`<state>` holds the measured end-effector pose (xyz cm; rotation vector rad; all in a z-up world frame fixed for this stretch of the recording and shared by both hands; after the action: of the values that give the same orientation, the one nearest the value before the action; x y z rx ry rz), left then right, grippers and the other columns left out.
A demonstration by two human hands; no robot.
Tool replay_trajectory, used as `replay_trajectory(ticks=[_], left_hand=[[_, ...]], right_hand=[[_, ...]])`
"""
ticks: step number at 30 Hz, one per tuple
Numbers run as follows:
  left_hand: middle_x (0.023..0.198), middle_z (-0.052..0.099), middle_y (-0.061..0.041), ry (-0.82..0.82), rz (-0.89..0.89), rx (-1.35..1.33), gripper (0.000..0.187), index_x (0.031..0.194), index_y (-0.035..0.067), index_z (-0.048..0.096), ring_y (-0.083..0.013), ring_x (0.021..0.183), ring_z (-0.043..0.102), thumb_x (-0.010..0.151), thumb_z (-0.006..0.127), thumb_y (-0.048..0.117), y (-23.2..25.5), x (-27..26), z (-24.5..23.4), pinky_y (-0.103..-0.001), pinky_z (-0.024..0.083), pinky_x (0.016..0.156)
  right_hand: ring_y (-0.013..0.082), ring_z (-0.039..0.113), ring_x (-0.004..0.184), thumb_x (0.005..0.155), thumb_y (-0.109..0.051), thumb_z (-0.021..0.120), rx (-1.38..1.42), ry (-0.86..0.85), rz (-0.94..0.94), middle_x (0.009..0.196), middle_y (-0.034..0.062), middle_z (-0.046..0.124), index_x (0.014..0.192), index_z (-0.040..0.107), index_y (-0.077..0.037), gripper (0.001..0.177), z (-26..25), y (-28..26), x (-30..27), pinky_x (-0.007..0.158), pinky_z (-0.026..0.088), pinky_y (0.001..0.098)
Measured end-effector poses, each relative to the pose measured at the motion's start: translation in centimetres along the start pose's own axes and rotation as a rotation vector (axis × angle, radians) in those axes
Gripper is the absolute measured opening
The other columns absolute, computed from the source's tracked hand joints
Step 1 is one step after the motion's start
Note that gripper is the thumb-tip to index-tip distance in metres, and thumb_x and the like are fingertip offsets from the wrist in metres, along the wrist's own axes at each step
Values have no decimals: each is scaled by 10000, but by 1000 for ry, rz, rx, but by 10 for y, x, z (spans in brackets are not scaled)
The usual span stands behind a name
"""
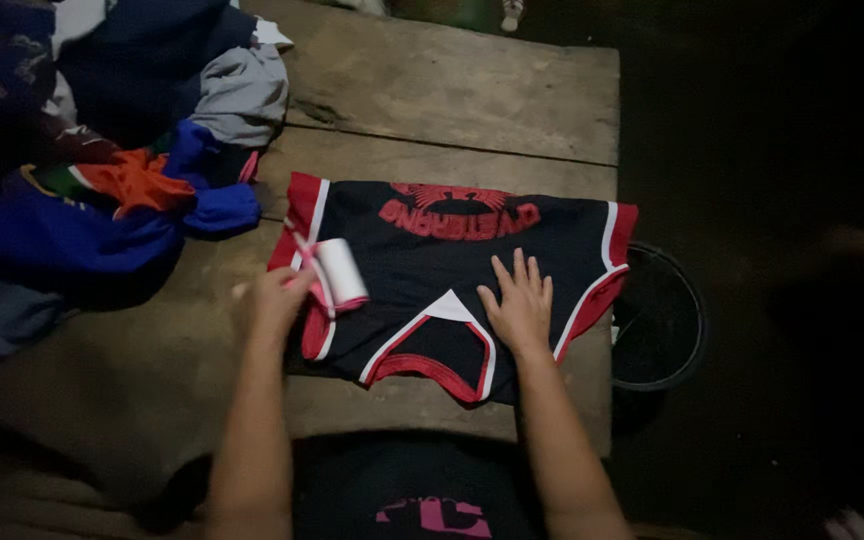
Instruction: The person uses a pink lint roller to remove lint from a black and red jersey and then a blue patterned shirt laid out on a wooden table. The person rolls the tool over the fabric surfaces repeatedly, flipping the jersey to treat both sides.
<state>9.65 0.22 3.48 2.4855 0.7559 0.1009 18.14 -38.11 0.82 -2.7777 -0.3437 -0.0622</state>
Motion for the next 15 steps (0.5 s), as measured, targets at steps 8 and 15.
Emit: replay_trajectory(ticks=[8,15], left_hand=[[857,761,-111,-104,227,-222,452,918,184,819,-295,817,732,823,673,601,107,-33,41,-405,532,843],[864,756,-132,-269,228,-104,475,927,181,823,-340,845,709,819,680,621,101,-7,72,-442,526,824]], right_hand=[[396,296,1490,933,-464,624,-46,26,-3,1618,173,355,1490,533,-220,614,1,-6,1,1171,210,615],[405,357,1465,930,-469,637,-41,133,35,1595,167,408,1468,565,-214,599,1,18,4,1157,284,595]])
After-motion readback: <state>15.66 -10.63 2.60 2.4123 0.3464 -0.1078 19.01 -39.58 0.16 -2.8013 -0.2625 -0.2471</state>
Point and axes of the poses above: each hand's wrist, its own x-axis towards the middle knuckle, its own z-axis out of the palm, y = z × x, the point moved 4 cm from there along x, towards the middle knuckle
